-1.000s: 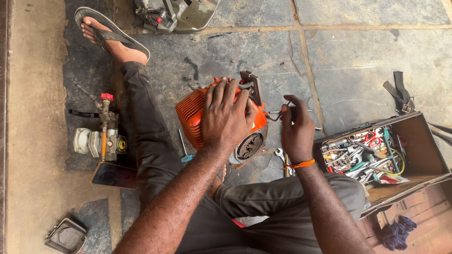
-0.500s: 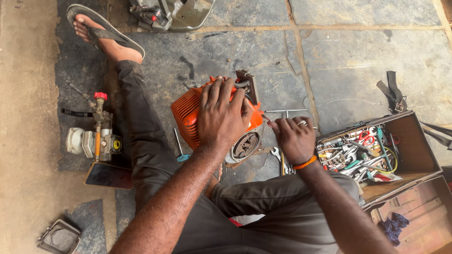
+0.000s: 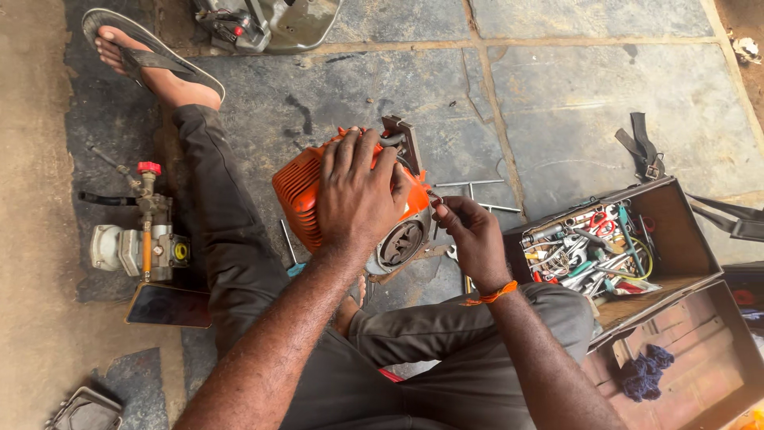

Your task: The person uses a screwdriver to loosen and remove screws from the side of a small orange engine. They then lift the engine cover off and set it aside. The person continues to remove additional screws from the engine body.

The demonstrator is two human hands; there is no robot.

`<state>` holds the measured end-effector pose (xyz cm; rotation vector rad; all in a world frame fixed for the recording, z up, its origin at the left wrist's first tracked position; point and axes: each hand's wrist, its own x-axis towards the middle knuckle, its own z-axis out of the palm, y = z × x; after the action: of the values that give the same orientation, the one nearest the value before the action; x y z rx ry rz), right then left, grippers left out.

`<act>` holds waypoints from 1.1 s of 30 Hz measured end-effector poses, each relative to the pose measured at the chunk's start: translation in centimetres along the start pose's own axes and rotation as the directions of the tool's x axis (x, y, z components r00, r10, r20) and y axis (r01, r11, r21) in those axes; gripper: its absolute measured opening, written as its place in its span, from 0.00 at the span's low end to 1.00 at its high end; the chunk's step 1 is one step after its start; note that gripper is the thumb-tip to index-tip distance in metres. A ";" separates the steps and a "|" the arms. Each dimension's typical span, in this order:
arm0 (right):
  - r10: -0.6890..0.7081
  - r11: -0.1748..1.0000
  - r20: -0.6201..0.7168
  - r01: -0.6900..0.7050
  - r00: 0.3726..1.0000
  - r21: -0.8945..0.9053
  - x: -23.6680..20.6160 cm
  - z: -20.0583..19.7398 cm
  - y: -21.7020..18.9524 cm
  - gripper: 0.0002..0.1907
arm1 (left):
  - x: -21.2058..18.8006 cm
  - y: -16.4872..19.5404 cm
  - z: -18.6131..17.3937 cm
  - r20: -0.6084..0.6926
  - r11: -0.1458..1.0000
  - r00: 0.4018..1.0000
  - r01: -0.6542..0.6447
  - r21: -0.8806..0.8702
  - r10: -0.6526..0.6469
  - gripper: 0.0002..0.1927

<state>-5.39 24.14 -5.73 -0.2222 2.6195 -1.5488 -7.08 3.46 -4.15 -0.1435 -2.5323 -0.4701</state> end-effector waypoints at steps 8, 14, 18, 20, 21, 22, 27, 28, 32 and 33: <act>0.153 0.925 0.199 -0.211 0.968 0.315 0.3 -2.7 0.4 0.14 | 0.3 0.1 0.1 -0.055 1.000 0.998 -0.013 -0.025 0.012 0.11; -0.249 0.853 0.190 0.308 0.950 -0.421 2.2 -4.6 -1.5 0.11 | 0.0 -0.1 0.4 0.008 1.000 1.000 -0.014 -0.017 0.014 0.09; -0.367 0.656 0.332 0.495 0.869 -0.570 3.1 -5.1 -3.0 0.09 | 0.1 -0.1 0.7 -0.003 1.000 1.000 -0.017 0.024 0.017 0.10; -0.369 0.582 0.389 0.536 0.844 -0.611 3.4 -5.0 -3.5 0.10 | 0.1 -0.1 0.8 -0.021 1.000 1.000 -0.013 0.015 0.013 0.11; -0.387 0.543 0.415 0.567 0.824 -0.620 3.5 -4.9 -3.7 0.10 | 0.0 -0.1 0.8 -0.029 1.000 1.000 -0.011 0.010 0.011 0.11; -0.403 0.501 0.441 0.597 0.802 -0.626 3.7 -4.9 -3.8 0.10 | 0.0 -0.1 0.9 -0.020 1.000 1.000 -0.007 0.006 0.007 0.11; -0.383 0.250 0.558 0.664 0.736 -0.705 4.0 -5.5 -4.1 0.16 | -0.2 -0.2 1.0 0.005 1.000 1.000 -0.012 -0.005 0.012 0.12; -0.390 0.188 0.586 0.685 0.710 -0.704 4.1 -5.6 -4.2 0.17 | -0.1 -0.2 1.0 0.022 1.000 1.000 -0.004 -0.008 0.004 0.11; -0.341 -0.083 0.695 0.716 0.633 -0.693 4.5 -5.1 -5.0 0.17 | 0.2 0.1 0.5 0.022 1.000 1.000 0.007 -0.023 -0.007 0.12; -0.306 -0.108 0.711 0.719 0.633 -0.687 4.5 -4.9 -5.2 0.15 | 0.3 0.2 0.3 0.010 1.000 1.000 0.007 -0.028 -0.007 0.12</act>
<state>-10.18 25.10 1.18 -1.6461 2.7728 0.6820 -7.47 3.73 -4.12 -0.1477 -2.5370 -0.5094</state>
